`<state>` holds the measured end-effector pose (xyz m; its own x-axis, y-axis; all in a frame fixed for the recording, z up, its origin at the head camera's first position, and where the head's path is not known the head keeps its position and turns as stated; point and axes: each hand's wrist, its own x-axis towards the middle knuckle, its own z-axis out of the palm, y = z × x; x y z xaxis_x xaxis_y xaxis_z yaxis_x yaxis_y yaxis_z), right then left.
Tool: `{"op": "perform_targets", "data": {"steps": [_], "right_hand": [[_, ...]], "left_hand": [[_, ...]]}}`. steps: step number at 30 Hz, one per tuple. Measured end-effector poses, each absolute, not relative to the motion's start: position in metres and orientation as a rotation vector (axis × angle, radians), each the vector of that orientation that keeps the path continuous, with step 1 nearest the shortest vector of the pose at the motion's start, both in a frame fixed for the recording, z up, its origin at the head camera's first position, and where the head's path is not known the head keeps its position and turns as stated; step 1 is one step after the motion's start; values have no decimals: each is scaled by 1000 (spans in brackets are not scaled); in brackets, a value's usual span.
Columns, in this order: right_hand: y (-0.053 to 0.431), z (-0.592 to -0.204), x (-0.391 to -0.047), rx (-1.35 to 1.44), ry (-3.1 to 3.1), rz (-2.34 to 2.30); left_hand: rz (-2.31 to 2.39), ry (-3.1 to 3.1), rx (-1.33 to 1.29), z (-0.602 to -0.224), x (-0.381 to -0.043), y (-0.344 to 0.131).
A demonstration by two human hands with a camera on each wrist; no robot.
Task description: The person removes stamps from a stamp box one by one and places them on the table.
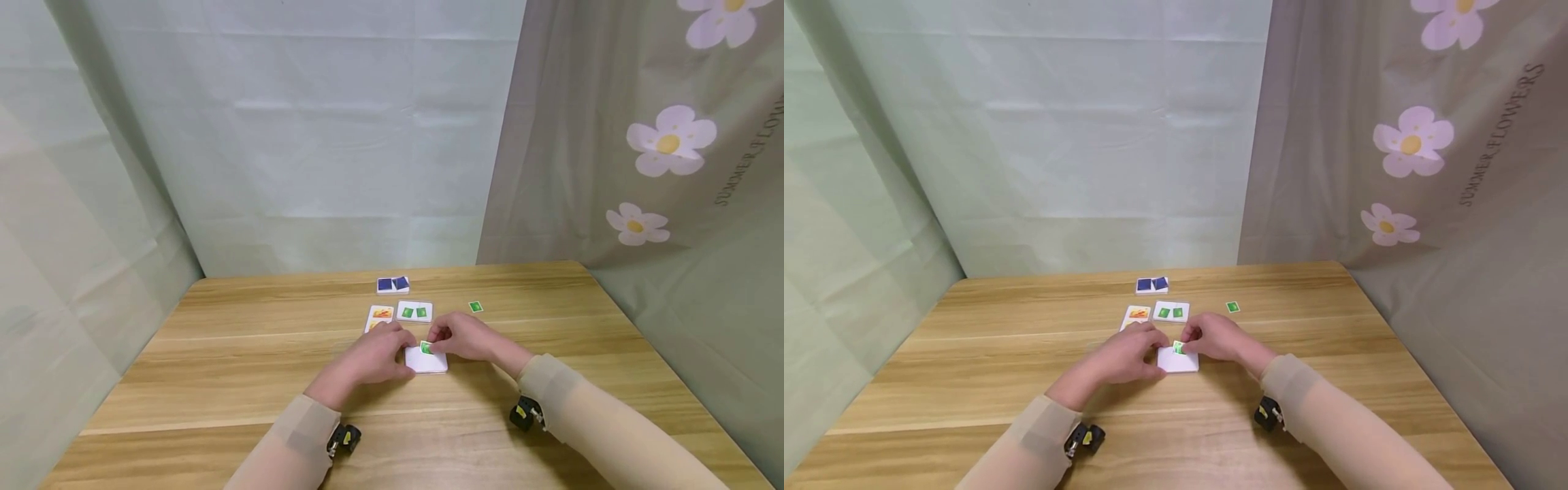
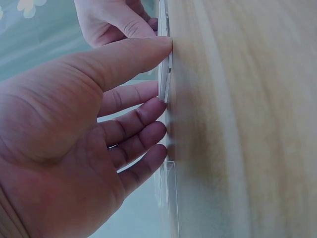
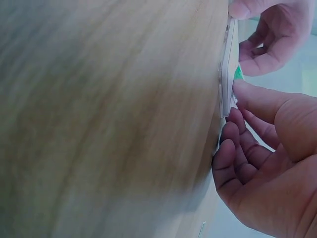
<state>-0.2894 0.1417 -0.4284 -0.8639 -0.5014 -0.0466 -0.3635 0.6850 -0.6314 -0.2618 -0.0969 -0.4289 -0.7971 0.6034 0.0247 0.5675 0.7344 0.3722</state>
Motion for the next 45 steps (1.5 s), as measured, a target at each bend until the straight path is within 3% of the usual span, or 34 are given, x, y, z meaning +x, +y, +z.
{"op": "perform_targets", "data": {"steps": [18, 45], "right_hand": [[153, -421, -283, -673, 2665, -1105], [228, -422, -304, -219, 2810, -1355]], "left_hand": [[582, 2830, 953, -429, -261, -97], [590, 2843, 964, -429, -262, -97]]}}
